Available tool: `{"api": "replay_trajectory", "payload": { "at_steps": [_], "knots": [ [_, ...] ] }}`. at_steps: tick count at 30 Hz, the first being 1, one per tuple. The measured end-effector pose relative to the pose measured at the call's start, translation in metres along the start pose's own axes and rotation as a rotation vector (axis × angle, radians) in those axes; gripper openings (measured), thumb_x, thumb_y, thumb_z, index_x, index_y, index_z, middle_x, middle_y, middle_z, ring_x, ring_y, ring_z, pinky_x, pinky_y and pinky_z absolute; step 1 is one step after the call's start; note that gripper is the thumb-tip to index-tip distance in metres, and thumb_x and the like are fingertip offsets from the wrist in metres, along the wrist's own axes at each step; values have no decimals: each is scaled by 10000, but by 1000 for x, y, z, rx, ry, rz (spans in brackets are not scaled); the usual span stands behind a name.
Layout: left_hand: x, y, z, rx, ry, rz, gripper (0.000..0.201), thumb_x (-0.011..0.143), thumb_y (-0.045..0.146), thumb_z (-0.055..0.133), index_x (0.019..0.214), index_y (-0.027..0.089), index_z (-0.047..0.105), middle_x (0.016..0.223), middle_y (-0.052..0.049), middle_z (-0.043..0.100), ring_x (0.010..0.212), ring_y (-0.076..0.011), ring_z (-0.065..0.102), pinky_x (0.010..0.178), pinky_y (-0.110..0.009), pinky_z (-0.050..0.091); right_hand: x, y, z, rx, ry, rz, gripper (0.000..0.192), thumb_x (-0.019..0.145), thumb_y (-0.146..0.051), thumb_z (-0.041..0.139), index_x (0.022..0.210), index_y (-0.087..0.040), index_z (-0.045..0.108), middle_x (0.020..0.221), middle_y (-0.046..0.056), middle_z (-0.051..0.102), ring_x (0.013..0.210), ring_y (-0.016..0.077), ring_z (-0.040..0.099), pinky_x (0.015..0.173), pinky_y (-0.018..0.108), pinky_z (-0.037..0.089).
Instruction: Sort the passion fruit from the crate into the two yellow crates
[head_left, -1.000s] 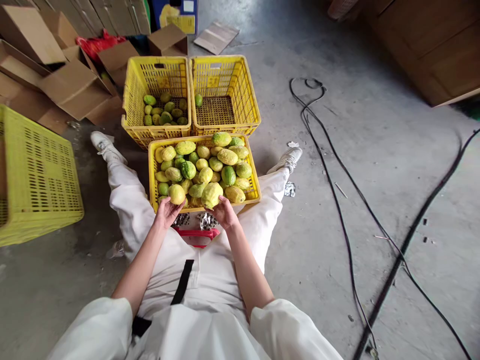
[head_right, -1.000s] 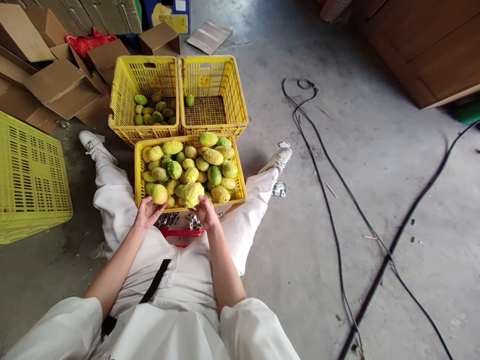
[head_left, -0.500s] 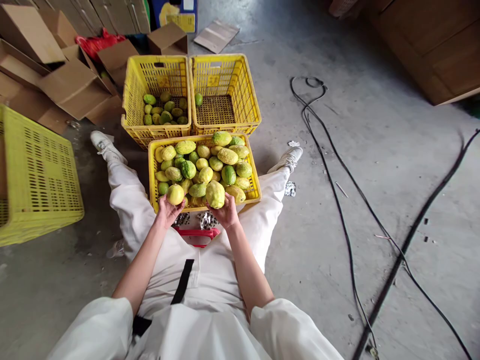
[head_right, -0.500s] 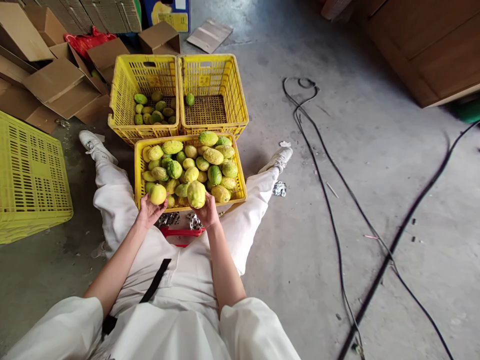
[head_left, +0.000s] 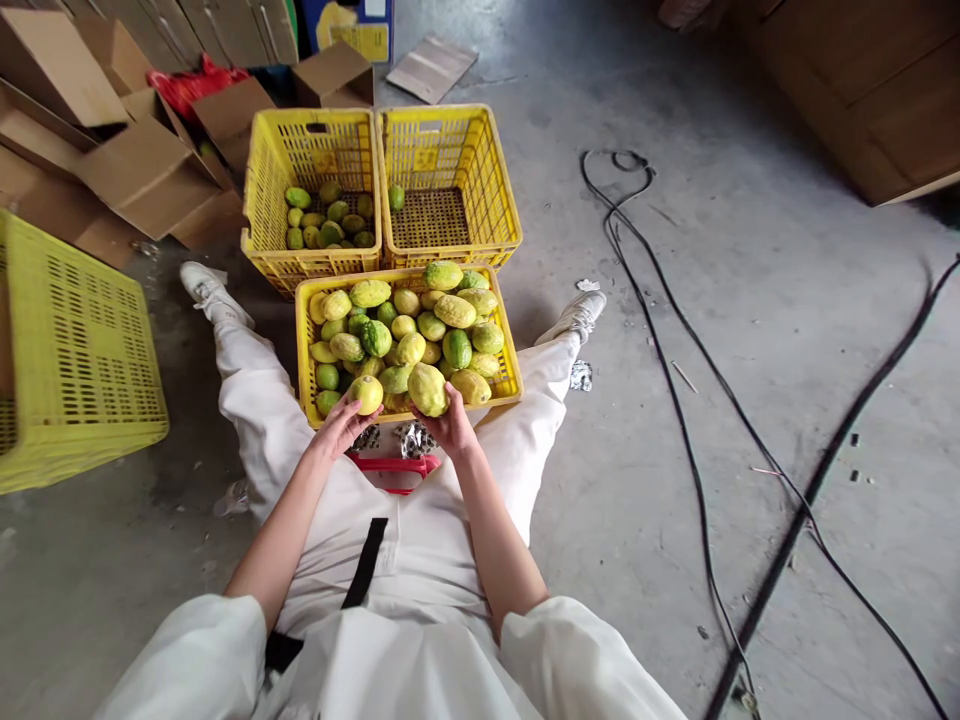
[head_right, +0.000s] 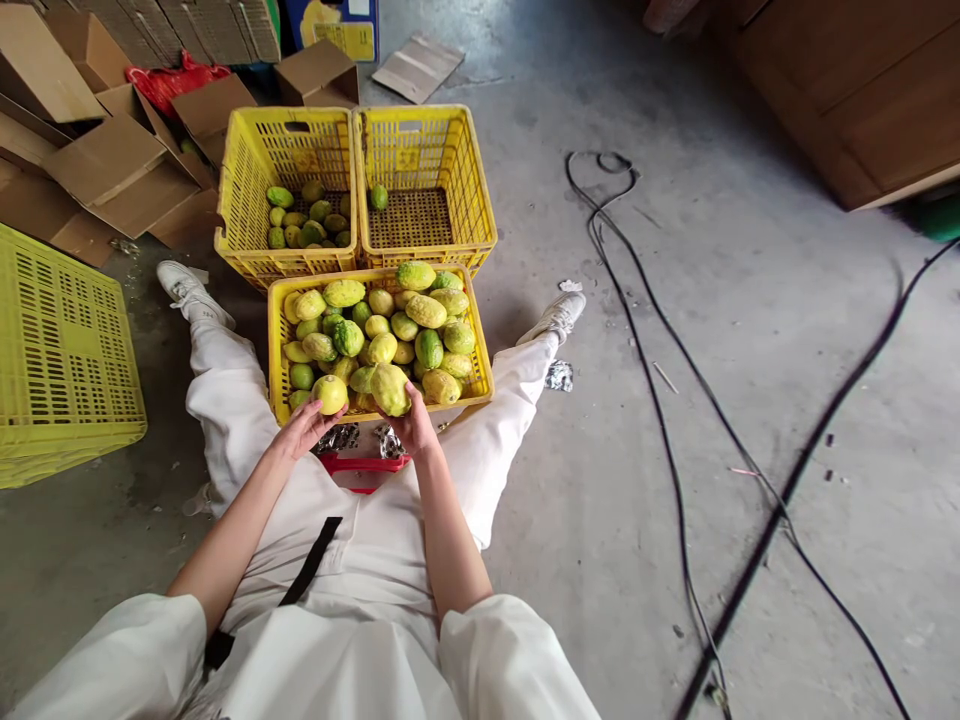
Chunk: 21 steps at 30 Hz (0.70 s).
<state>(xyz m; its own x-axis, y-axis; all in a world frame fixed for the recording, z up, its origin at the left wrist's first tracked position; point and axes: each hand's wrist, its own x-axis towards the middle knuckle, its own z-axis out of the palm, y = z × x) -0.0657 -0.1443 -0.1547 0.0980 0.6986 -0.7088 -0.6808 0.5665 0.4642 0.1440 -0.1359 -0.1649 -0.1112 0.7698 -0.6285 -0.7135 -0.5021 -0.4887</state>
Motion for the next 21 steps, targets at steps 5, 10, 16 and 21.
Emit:
{"api": "replay_trajectory", "payload": {
  "at_steps": [5,10,16,21],
  "knots": [
    [1,-1,-3,14,-37,30,643,772,138,735,1386,203,552,1130,-122,727,975,-234,727,804,-288,598,-3,0,1,-43,-80,-54,471,708,-495,798,1104,-273,672,1193,26,727,1214,246,625,947,391,586],
    [3,-2,-5,11,-63,29,570,774,187,747,1317,190,573,955,-82,723,782,-181,712,688,-256,575,-6,-1,3,-57,-57,-74,394,680,-423,839,1004,-297,654,1051,-14,736,1070,217,678,909,371,587],
    [10,-4,-11,-29,-6,-8,396,777,225,736,1151,164,623,855,-59,702,697,-156,658,627,-255,537,-7,-1,5,-107,-90,-53,364,683,-471,839,926,-264,662,958,-8,725,997,202,686,861,329,595],
    [11,-7,-14,-15,44,-1,344,750,209,758,1062,207,614,849,-34,710,749,-172,687,753,-320,569,-7,-1,5,-101,-88,-67,403,662,-451,859,962,-269,662,1027,-2,729,1037,208,682,879,329,587]
  ]
}}
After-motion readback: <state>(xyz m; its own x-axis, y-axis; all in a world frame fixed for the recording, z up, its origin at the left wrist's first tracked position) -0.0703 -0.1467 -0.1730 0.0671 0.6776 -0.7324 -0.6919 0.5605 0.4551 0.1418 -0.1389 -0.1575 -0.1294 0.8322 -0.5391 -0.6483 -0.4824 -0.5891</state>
